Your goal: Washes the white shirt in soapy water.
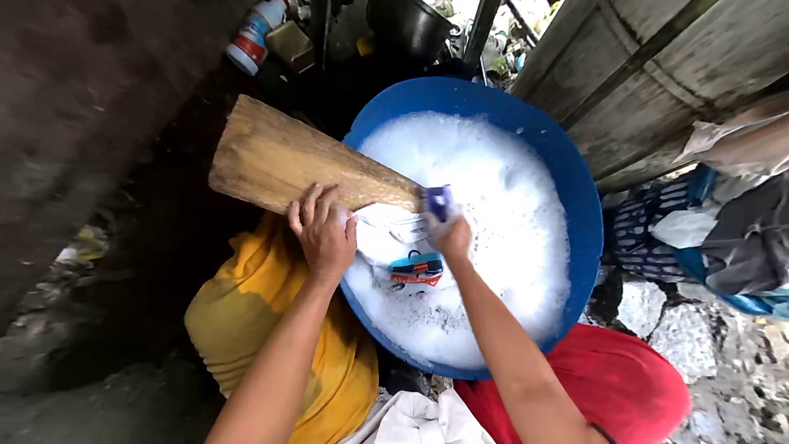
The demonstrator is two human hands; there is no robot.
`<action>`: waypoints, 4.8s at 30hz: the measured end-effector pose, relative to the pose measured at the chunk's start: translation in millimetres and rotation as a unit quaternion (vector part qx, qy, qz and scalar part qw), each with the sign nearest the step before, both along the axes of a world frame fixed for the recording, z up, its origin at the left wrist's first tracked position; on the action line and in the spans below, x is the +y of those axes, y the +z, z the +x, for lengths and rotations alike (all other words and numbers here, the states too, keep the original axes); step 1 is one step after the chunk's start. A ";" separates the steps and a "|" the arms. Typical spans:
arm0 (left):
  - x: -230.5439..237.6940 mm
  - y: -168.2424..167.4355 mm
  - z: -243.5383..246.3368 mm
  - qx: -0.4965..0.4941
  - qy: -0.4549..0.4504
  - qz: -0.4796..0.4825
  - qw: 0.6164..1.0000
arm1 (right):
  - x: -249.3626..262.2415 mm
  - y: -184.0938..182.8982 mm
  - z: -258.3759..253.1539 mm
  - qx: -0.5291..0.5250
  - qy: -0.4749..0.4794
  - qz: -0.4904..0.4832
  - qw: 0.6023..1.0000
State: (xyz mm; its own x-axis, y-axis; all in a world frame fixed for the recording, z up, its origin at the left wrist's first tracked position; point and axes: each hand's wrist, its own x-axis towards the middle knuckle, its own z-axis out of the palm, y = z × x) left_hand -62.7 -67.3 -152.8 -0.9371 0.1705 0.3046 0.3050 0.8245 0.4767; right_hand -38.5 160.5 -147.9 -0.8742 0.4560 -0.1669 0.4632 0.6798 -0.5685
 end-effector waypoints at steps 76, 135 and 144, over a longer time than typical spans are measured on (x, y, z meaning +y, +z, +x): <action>-6.6 8.5 -23.1 0.033 0.057 0.005 0.998 | -43.5 -15.4 52.6 0.063 -0.012 -0.022 0.998; 10.5 90.7 59.6 -0.069 0.000 0.037 0.997 | 279.3 41.2 406.1 -0.004 -0.337 -0.031 0.941; 36.6 47.4 129.0 -0.122 -0.081 0.007 0.989 | 182.5 -101.9 446.5 -0.169 -0.352 -0.134 0.911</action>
State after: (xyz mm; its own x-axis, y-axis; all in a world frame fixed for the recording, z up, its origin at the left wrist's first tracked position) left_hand 66.3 -30.7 -105.4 -0.9439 0.3215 0.0761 0.3067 0.7671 0.5635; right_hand 408.0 343.0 -249.8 -0.2578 0.7874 -0.5599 0.9105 0.0040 -0.4135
